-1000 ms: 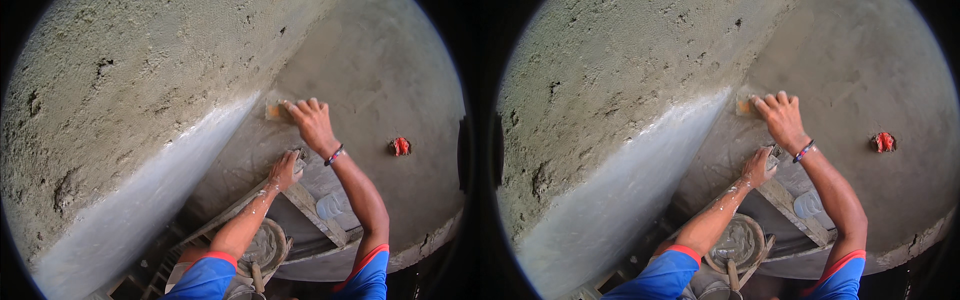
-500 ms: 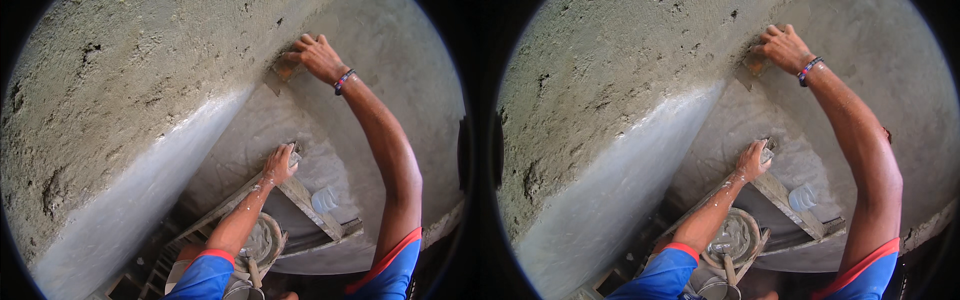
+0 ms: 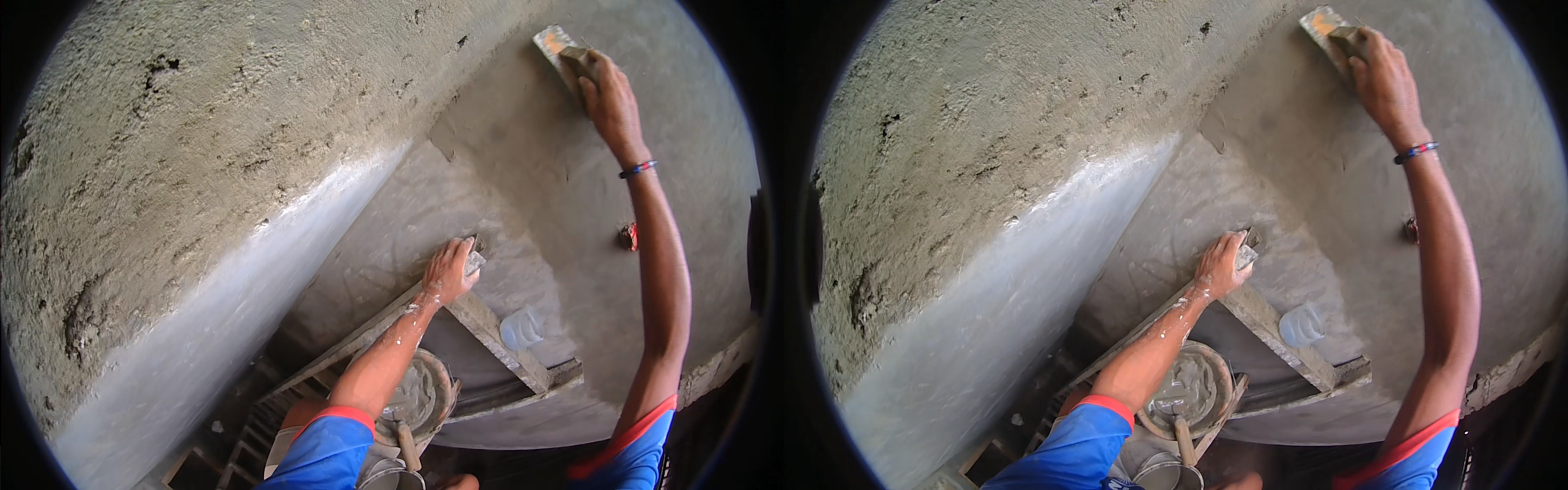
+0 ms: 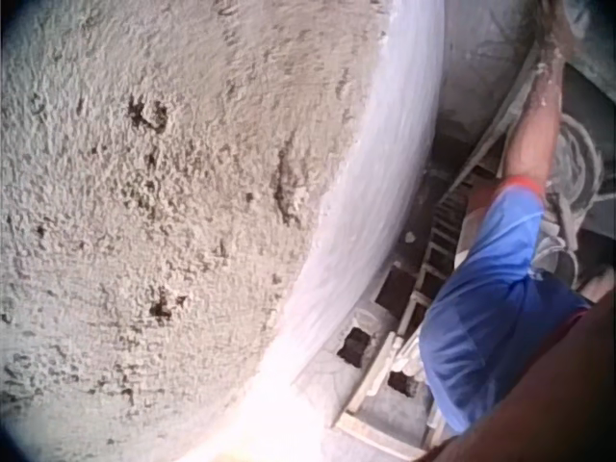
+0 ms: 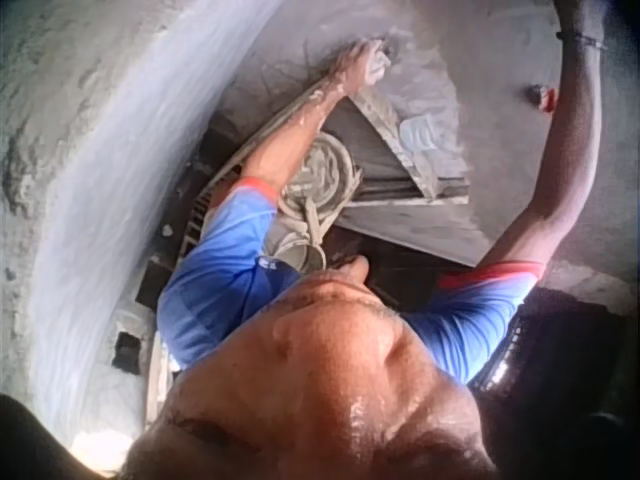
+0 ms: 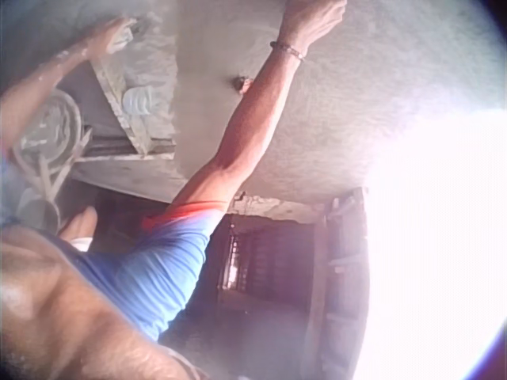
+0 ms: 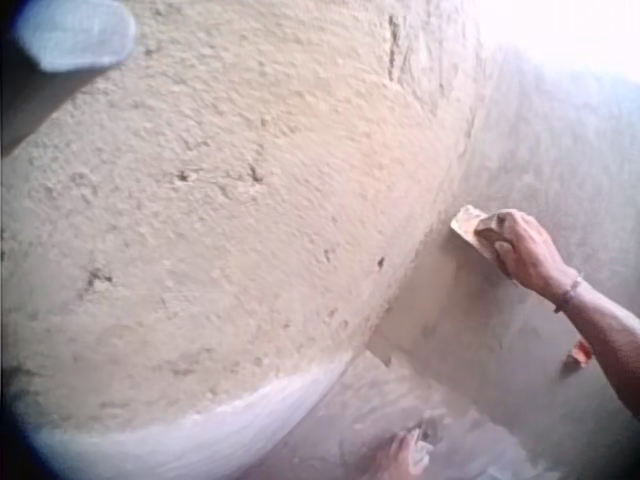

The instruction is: The person applies mortar to a concrete wall using a wooden float, repeatedly scooping material from a bucket and smoothing it across the surface.

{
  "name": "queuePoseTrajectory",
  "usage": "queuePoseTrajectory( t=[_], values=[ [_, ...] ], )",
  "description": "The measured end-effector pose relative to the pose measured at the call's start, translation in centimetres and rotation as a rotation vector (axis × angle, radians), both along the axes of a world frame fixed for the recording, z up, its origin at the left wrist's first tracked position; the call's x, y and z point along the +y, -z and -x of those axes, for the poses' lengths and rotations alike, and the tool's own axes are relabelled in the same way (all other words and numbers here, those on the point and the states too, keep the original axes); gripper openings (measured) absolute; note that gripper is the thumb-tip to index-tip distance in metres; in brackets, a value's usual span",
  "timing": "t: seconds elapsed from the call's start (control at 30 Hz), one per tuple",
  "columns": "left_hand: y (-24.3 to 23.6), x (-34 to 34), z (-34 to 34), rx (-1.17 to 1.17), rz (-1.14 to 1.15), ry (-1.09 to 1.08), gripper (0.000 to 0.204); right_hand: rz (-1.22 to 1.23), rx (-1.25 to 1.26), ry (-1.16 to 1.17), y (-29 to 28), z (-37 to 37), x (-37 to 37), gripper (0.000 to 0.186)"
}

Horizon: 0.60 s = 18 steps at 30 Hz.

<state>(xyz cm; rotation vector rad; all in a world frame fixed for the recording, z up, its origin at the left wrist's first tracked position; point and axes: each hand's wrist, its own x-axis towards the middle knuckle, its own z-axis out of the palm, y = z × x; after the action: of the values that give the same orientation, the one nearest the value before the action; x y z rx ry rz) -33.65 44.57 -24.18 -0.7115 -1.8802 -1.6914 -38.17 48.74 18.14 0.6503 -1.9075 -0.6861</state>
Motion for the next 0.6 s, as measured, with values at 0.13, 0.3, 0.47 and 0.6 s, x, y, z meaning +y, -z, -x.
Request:
queuePoseTrajectory(
  t=[0.13, 0.3, 0.47, 0.6],
  values=[
    [0.5, -0.6, 0.4, -0.007, 0.007, -0.006, 0.065, 0.002, -0.086, -0.015, 11.0, 1.8, -1.0, 0.054],
    [0.4, 0.0, -0.1, -0.008, 0.011, 0.004, 0.065, -0.050, -0.201, 0.110, 24.4, 1.3, -2.2, 0.055],
    [0.9, 0.5, 0.8, -0.089, 0.159, 0.034, 0.066, -0.162, -0.446, 0.156, 30.6, 0.8, -2.8, 0.052],
    [1.0, 0.0, 0.7, -0.065, 0.132, 0.022, 0.066, 0.138, -0.448, 0.027, 26.6, -0.4, -1.8, 0.051]
  ],
)
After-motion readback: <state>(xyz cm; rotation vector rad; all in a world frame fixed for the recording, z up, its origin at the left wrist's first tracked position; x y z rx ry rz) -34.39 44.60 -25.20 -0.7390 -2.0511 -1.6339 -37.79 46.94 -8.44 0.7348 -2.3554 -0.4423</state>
